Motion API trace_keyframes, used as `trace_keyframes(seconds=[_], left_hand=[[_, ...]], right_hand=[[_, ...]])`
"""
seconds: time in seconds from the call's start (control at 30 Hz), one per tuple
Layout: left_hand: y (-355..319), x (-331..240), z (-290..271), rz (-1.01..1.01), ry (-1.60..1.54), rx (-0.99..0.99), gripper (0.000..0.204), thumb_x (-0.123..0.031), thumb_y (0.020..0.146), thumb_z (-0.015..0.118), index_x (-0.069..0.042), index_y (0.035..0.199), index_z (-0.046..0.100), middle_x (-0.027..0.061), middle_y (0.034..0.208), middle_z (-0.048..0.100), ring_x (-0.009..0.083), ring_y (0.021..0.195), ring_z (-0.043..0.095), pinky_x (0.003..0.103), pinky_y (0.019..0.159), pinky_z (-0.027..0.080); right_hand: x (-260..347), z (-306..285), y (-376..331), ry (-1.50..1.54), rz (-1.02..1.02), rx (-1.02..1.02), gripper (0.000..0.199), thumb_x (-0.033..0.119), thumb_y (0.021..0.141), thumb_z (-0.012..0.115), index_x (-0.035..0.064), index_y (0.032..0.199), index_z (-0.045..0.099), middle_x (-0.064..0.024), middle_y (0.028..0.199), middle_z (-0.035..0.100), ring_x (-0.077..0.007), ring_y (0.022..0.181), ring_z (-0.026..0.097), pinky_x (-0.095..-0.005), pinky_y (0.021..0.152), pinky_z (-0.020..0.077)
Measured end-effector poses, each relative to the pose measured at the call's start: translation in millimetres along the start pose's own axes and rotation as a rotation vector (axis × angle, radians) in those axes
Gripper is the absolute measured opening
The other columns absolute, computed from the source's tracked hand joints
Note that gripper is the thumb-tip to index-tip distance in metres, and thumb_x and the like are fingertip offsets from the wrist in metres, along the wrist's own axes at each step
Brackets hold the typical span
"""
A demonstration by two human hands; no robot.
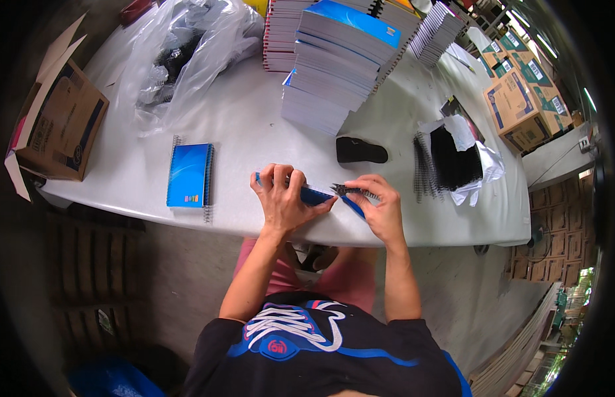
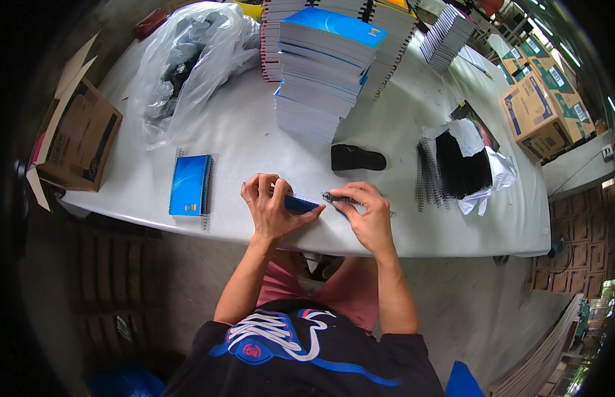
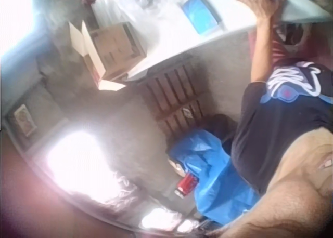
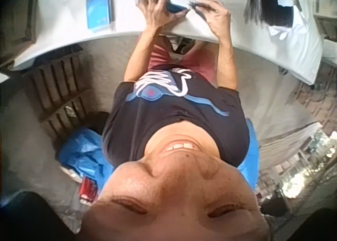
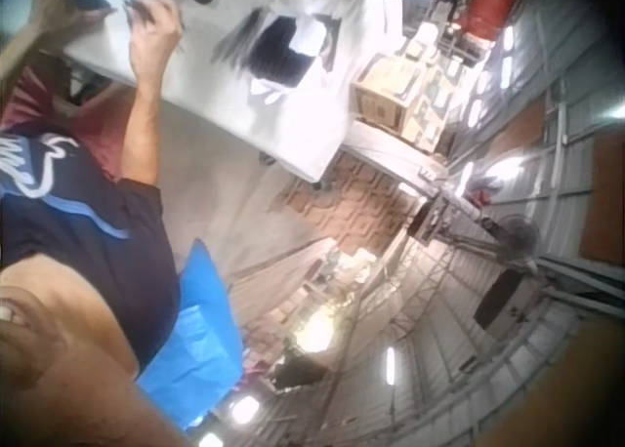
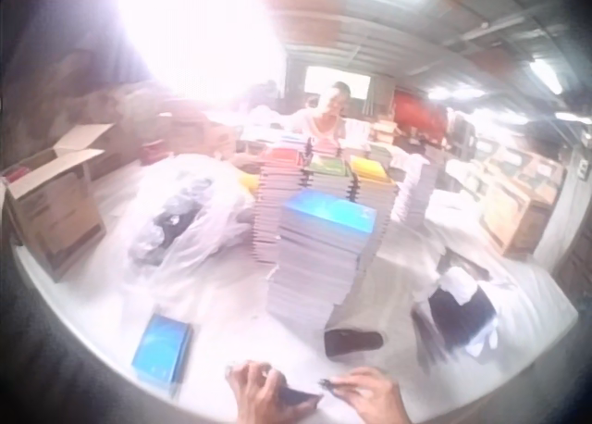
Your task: The person unpacks notebooks from a cardboard box and places them on a table. Then, using pliers, the person attaches spiral wire bindings to the notebooks one at a time, stacking the finished notebooks on the table.
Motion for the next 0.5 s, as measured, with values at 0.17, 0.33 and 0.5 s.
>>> trace_keyframes(seconds=[0.17, 0.33, 0.5], left_hand=[[-1, 3, 1, -0.036, -0.002, 0.039, 0.058, -0.055, 0.052, 0.079, -0.012, 0.075, 0.048, 0.0055, 0.088, 0.045, 0.027, 0.094, 0.041, 0.045, 0.084, 0.027], [-3, 5, 3, -0.013, -0.023, 0.068, 0.062, -0.061, 0.051, 0.077, -0.012, 0.08, 0.053, 0.0053, 0.09, 0.046, 0.0271, 0.097, 0.042, 0.048, 0.086, 0.027], [-6, 9, -2, -0.003, -0.108, 0.024, 0.067, -0.067, 0.051, 0.072, -0.013, 0.087, 0.057, 0.0054, 0.092, 0.048, 0.027, 0.1, 0.043, 0.049, 0.089, 0.029]], right_hand=[[-10, 4, 1, 0.161, 0.151, 0.344, 0.021, 0.008, 0.081, 0.067, 0.007, 0.102, 0.069, -0.006, 0.089, 0.062, -0.0146, 0.075, 0.058, -0.0272, 0.069, 0.0465], [-5, -1, 5, 0.231, 0.309, 0.445, 0.031, 0.013, 0.085, 0.064, 0.0055, 0.116, 0.06, -0.0049, 0.084, 0.059, -0.0118, 0.066, 0.055, -0.0238, 0.061, 0.0436], [19, -3, 4, 0.006, 0.004, 0.261, 0.033, 0.012, 0.086, 0.064, 0.0043, 0.118, 0.057, -0.0053, 0.087, 0.059, -0.0124, 0.064, 0.055, -0.0249, 0.062, 0.0457]])
Point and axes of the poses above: each hand's wrist, its own y-axis towards the middle knuckle, its own z-axis out of the palm, x = y × z, the point moved 3 cm from there along y, towards the middle knuckle
